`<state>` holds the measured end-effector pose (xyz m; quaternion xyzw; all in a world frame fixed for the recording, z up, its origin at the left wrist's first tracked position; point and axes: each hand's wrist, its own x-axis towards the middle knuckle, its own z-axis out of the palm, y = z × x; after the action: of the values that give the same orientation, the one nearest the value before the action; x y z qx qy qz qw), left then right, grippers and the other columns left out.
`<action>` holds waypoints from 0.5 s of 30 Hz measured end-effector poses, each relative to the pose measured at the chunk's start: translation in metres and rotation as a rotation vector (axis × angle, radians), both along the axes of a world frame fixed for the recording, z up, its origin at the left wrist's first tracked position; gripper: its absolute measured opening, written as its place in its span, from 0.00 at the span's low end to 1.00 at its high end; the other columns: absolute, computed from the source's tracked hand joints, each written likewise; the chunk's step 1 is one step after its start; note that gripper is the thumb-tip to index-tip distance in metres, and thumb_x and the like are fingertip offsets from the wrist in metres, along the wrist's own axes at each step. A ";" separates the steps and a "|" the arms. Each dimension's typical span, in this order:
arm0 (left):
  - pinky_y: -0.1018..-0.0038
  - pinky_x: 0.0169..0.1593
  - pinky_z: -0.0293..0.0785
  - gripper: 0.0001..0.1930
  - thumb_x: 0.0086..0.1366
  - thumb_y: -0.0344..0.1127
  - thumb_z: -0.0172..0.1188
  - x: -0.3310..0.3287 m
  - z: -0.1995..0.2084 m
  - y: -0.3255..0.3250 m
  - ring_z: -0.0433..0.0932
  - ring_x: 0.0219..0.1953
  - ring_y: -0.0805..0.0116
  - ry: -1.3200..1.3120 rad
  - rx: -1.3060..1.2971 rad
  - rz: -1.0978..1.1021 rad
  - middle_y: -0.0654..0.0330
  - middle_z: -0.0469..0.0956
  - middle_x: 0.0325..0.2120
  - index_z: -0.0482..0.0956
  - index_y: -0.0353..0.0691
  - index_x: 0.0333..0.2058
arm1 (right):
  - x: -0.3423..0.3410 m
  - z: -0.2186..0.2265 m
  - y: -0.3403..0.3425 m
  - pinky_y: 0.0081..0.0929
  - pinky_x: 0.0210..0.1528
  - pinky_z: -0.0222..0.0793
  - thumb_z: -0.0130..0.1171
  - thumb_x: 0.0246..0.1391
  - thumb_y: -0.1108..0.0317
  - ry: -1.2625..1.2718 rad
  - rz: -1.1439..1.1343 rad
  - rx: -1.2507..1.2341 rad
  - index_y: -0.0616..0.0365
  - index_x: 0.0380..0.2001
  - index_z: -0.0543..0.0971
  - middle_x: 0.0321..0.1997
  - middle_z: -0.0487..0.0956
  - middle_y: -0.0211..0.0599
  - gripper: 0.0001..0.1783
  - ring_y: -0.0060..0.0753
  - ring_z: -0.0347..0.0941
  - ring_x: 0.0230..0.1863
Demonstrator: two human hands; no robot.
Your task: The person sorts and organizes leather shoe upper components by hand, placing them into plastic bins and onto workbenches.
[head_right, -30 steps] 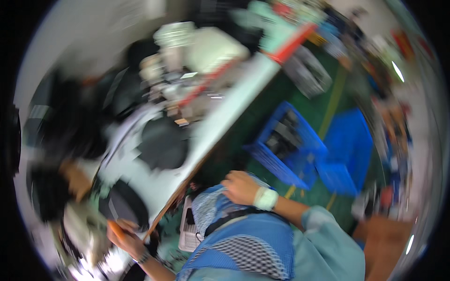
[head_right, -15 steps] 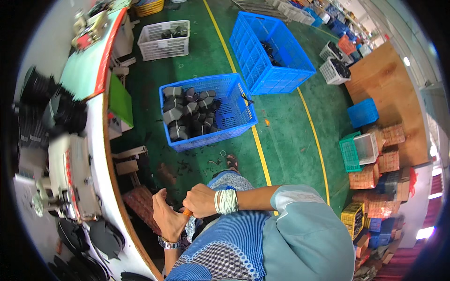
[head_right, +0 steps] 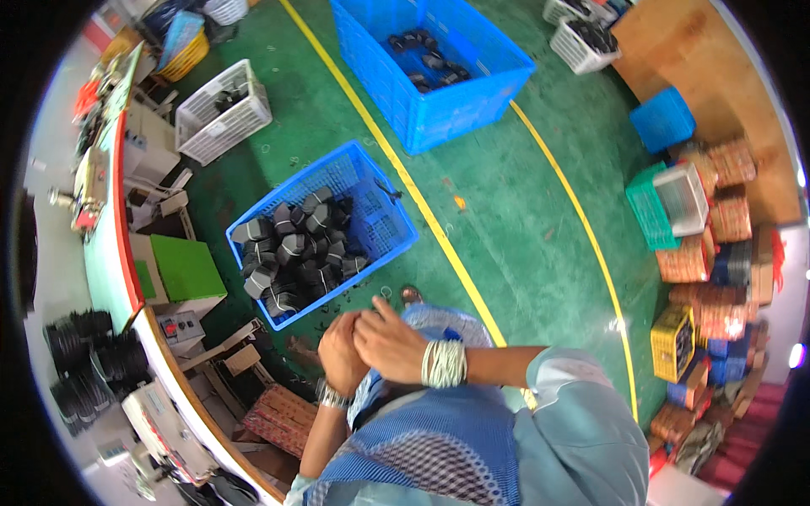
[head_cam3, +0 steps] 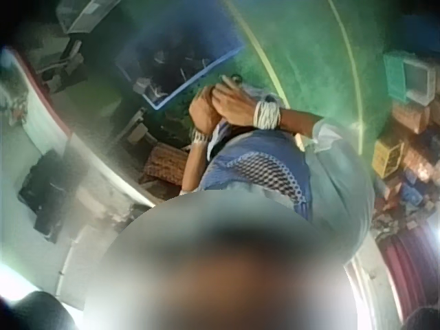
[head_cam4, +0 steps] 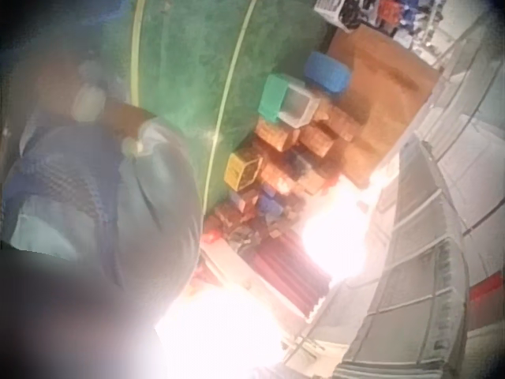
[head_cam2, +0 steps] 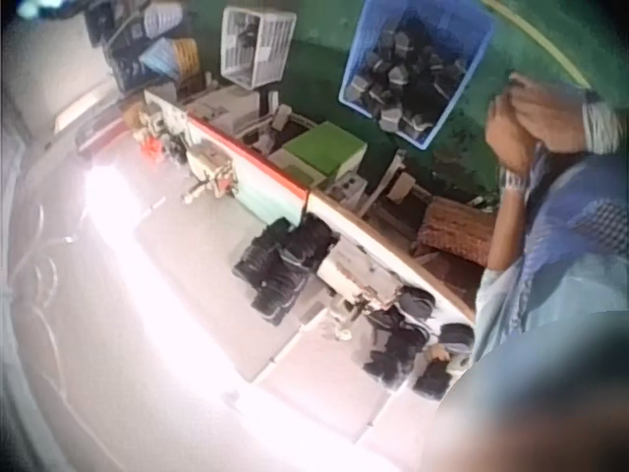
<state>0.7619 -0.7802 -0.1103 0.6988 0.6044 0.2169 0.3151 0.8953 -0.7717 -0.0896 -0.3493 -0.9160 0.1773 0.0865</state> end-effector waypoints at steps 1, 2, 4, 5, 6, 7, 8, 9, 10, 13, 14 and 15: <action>0.62 0.31 0.71 0.09 0.49 0.33 0.55 0.007 -0.013 0.009 0.75 0.30 0.49 -0.054 0.027 0.039 0.50 0.75 0.28 0.75 0.39 0.31 | 0.009 -0.004 0.004 0.36 0.46 0.61 0.53 0.40 0.68 0.053 -0.069 0.137 0.63 0.29 0.74 0.31 0.73 0.40 0.11 0.39 0.68 0.38; 0.63 0.31 0.71 0.06 0.53 0.31 0.52 0.010 -0.029 0.012 0.75 0.28 0.50 -0.017 -0.026 0.041 0.51 0.77 0.25 0.76 0.38 0.28 | 0.017 -0.005 0.002 0.36 0.46 0.61 0.53 0.40 0.68 0.060 -0.089 0.129 0.63 0.29 0.74 0.31 0.73 0.40 0.11 0.39 0.68 0.38; 0.63 0.29 0.71 0.06 0.55 0.32 0.51 0.011 -0.058 0.022 0.75 0.26 0.50 -0.001 -0.087 0.047 0.52 0.77 0.22 0.76 0.37 0.27 | 0.052 -0.002 0.009 0.38 0.46 0.62 0.56 0.42 0.65 0.242 -0.378 0.095 0.62 0.32 0.73 0.34 0.73 0.42 0.14 0.41 0.68 0.40; 0.63 0.28 0.71 0.07 0.56 0.32 0.50 0.010 -0.060 0.028 0.75 0.23 0.50 0.024 -0.157 0.043 0.53 0.77 0.19 0.76 0.37 0.26 | 0.071 -0.007 0.014 0.38 0.46 0.62 0.56 0.42 0.65 0.252 -0.386 0.093 0.62 0.32 0.73 0.34 0.73 0.42 0.14 0.41 0.68 0.40; 0.62 0.26 0.70 0.09 0.58 0.33 0.50 0.012 -0.057 0.033 0.75 0.21 0.50 -0.062 -0.166 0.104 0.53 0.76 0.16 0.76 0.36 0.24 | 0.094 -0.016 0.019 0.38 0.46 0.63 0.58 0.42 0.63 0.205 -0.475 -0.042 0.62 0.32 0.73 0.34 0.73 0.43 0.15 0.43 0.69 0.41; 0.62 0.26 0.70 0.09 0.58 0.33 0.50 0.013 -0.059 0.038 0.75 0.21 0.50 -0.050 -0.167 0.101 0.53 0.76 0.16 0.76 0.36 0.24 | 0.114 -0.024 0.023 0.38 0.46 0.63 0.60 0.42 0.62 0.156 -0.558 -0.181 0.62 0.32 0.73 0.34 0.73 0.43 0.16 0.44 0.69 0.42; 0.62 0.26 0.70 0.10 0.58 0.34 0.50 0.016 -0.065 0.045 0.75 0.21 0.50 -0.009 -0.165 0.108 0.52 0.75 0.16 0.76 0.35 0.24 | 0.137 -0.033 0.028 0.38 0.46 0.63 0.60 0.42 0.62 0.164 -0.560 -0.182 0.62 0.32 0.73 0.34 0.73 0.43 0.16 0.44 0.69 0.42; 0.61 0.25 0.69 0.10 0.59 0.34 0.50 0.021 -0.072 0.053 0.75 0.21 0.50 0.034 -0.162 0.116 0.51 0.75 0.16 0.75 0.35 0.24 | 0.159 -0.043 0.034 0.37 0.45 0.64 0.59 0.42 0.62 0.108 -0.612 -0.214 0.62 0.34 0.74 0.35 0.74 0.43 0.17 0.44 0.70 0.41; 0.60 0.24 0.69 0.13 0.59 0.37 0.50 0.034 -0.080 0.065 0.74 0.20 0.49 0.119 -0.123 0.090 0.49 0.74 0.15 0.74 0.34 0.21 | 0.180 -0.049 0.043 0.36 0.45 0.66 0.59 0.43 0.62 0.046 -0.659 -0.247 0.63 0.35 0.74 0.36 0.74 0.43 0.17 0.45 0.70 0.40; 0.59 0.22 0.67 0.16 0.60 0.40 0.51 0.087 -0.095 0.107 0.74 0.20 0.48 0.231 -0.201 0.064 0.48 0.74 0.15 0.72 0.34 0.19 | 0.236 -0.059 0.072 0.36 0.42 0.66 0.59 0.43 0.63 0.044 -0.714 -0.263 0.62 0.34 0.75 0.34 0.74 0.43 0.16 0.44 0.71 0.38; 0.60 0.22 0.67 0.20 0.60 0.45 0.53 0.111 -0.091 0.125 0.74 0.20 0.47 0.170 -0.232 0.085 0.47 0.73 0.15 0.71 0.35 0.17 | 0.255 -0.067 0.082 0.36 0.42 0.66 0.59 0.43 0.63 0.062 -0.707 -0.252 0.62 0.34 0.75 0.33 0.75 0.44 0.16 0.44 0.71 0.38; 0.60 0.22 0.67 0.20 0.60 0.45 0.53 0.137 -0.097 0.144 0.74 0.20 0.47 0.171 -0.237 0.093 0.47 0.73 0.15 0.71 0.35 0.17 | 0.281 -0.070 0.100 0.36 0.42 0.66 0.59 0.43 0.63 0.060 -0.700 -0.257 0.62 0.34 0.75 0.33 0.75 0.44 0.16 0.44 0.71 0.38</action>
<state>0.8990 -0.6367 -0.2070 0.6440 0.6819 0.0982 0.3325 1.1761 -0.6720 -0.1597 -0.6438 -0.7086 0.2606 0.1244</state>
